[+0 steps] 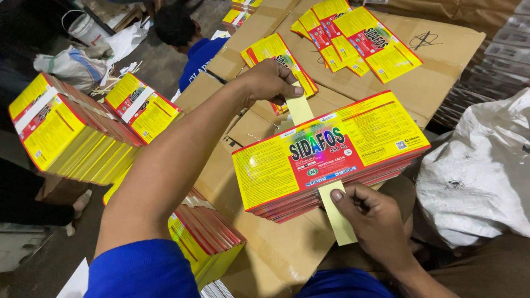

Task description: Counting and bundling stacks of product labels using paper strips and adhesive tape.

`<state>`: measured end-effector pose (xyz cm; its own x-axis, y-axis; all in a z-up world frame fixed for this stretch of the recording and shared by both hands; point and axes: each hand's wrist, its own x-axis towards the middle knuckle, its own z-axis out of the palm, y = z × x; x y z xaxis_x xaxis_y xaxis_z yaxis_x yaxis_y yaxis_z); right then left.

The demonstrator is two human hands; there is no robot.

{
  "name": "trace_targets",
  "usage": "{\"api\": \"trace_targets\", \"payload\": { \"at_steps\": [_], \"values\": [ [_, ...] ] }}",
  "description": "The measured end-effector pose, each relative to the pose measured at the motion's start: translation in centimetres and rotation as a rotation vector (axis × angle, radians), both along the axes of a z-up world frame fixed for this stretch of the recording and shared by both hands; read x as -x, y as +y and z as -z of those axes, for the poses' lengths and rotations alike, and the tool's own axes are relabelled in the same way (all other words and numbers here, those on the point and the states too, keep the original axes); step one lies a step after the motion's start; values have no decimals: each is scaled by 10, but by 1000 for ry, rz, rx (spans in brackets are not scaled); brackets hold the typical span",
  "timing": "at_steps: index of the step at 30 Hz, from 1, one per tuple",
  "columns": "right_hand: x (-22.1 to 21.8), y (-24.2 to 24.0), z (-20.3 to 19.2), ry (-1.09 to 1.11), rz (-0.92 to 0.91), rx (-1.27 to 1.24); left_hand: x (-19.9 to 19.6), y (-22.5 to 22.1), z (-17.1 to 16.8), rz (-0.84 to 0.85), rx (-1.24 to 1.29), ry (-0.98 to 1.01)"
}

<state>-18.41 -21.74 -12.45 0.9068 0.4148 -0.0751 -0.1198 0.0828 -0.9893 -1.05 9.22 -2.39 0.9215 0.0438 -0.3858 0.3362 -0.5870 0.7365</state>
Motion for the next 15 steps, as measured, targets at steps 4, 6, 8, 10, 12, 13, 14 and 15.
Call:
{"api": "trace_targets", "payload": {
  "at_steps": [4,6,8,10,12,13,14,15],
  "values": [
    [-1,-4,6,18,-76,-50,0,-1,-11,63,-50,-49],
    [-2,-3,4,16,-82,-31,7,-4,-26,67,-63,-56],
    [-2,-3,4,-22,-91,-14,19,-12,-40,58,-198,-66],
    [-3,-2,9,-27,-97,-20,17,-7,-34,54,-180,-81],
    [-4,-4,14,-31,-101,-23,19,-3,-29,52,-159,-97],
    [-4,-6,16,-7,-87,23,20,-2,-28,86,-166,-144],
    [-4,-8,18,18,-74,69,22,-2,-27,121,-173,-191],
    [-3,-12,11,15,-71,65,32,-11,-33,124,-176,-193]
  ]
}}
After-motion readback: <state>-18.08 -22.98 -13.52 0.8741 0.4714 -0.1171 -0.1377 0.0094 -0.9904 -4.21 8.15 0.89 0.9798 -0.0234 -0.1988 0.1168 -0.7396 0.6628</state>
